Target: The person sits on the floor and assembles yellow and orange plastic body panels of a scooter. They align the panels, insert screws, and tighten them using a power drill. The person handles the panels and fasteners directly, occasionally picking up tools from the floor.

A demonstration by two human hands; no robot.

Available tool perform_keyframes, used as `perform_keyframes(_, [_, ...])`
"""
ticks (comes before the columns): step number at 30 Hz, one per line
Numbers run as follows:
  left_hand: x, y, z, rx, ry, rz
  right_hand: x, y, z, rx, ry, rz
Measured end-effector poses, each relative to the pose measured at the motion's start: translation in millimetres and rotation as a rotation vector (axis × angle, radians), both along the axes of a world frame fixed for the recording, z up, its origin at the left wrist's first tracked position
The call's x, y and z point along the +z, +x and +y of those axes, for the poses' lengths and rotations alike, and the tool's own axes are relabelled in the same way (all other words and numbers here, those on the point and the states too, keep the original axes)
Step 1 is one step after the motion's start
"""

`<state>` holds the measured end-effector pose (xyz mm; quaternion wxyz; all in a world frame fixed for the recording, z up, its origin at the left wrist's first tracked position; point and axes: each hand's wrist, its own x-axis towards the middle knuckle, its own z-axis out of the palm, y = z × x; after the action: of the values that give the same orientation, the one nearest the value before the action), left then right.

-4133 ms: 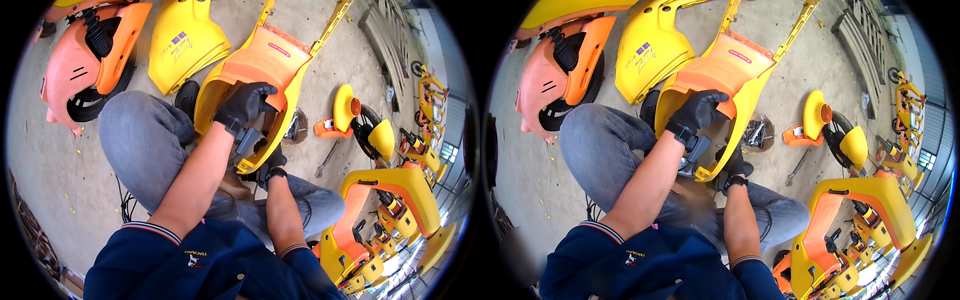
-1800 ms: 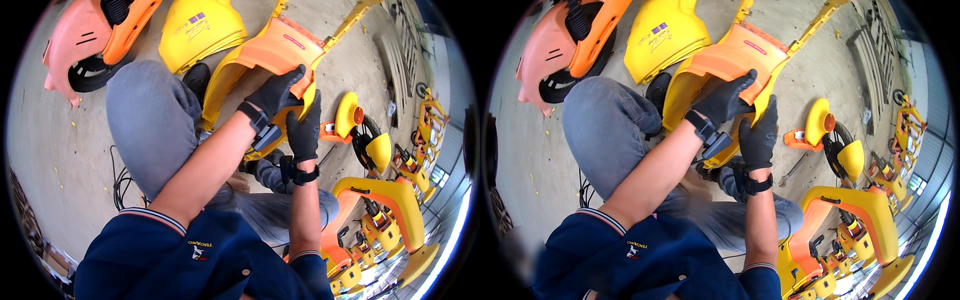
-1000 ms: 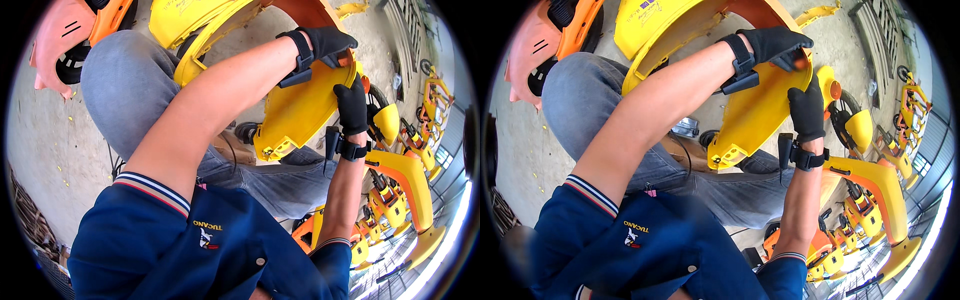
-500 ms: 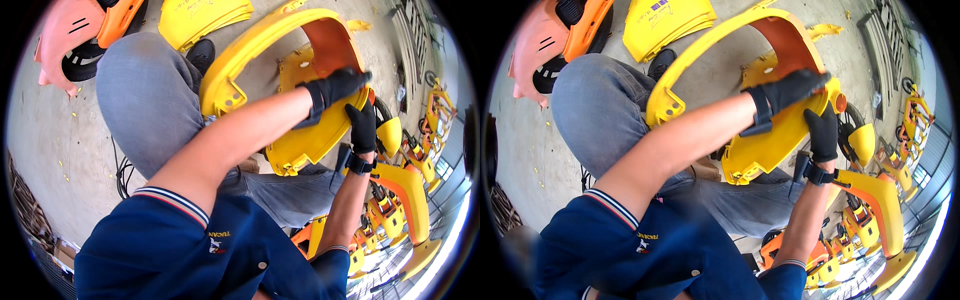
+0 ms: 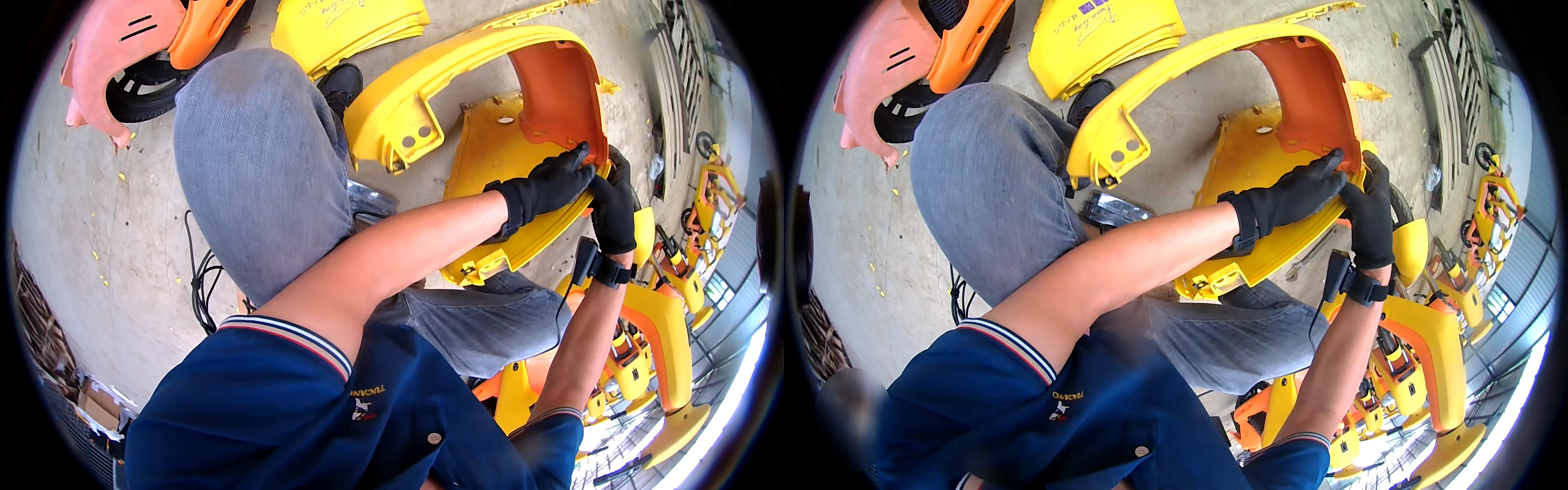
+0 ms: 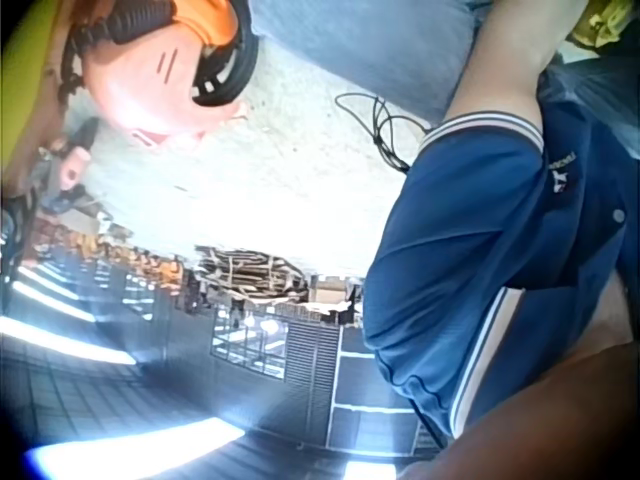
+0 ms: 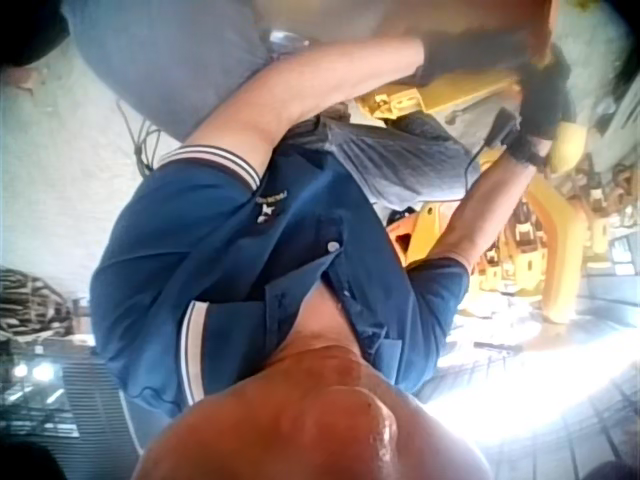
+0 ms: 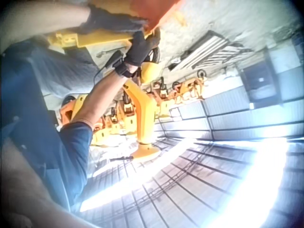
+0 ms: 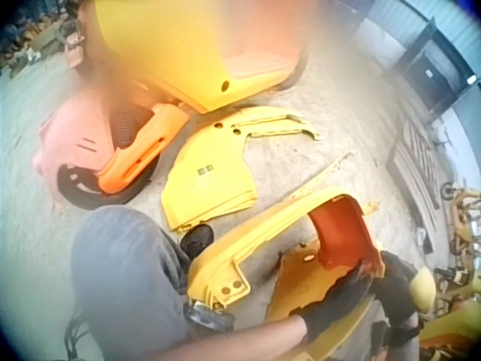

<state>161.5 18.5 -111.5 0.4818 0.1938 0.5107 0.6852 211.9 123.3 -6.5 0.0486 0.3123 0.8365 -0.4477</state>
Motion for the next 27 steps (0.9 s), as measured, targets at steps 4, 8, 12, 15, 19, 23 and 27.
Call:
perform_keyframes(4, [-12.6,9.2,3.5,0.121,0.096,0.096,-13.5,-0.5,9.2,-0.046,0.120,-0.047])
perform_keyframes(8, [-14.6,10.9,-5.9,-0.036,0.082,-0.042,-25.1,-0.5,7.3,0.110,0.535,-0.116])
perform_keyframes(12, [-7.8,7.3,-15.7,-0.025,0.080,0.039,-25.7,0.5,6.1,0.139,0.617,-0.217])
perform_keyframes(15, [-9.0,4.1,-19.2,-0.125,0.063,-0.097,-28.3,3.0,8.5,0.162,0.732,-0.239])
perform_keyframes(19, [-26.7,3.2,-22.2,-0.182,-0.175,-0.033,-35.5,2.1,16.9,0.133,0.769,-0.208])
perform_keyframes(23, [-48.7,4.3,-25.4,-0.123,-0.379,0.133,-31.1,-7.8,29.4,0.112,0.615,-0.211])
perform_keyframes(27, [-66.8,-11.8,-33.8,-0.124,-0.540,0.062,-18.9,-19.9,35.6,0.034,0.494,-0.195])
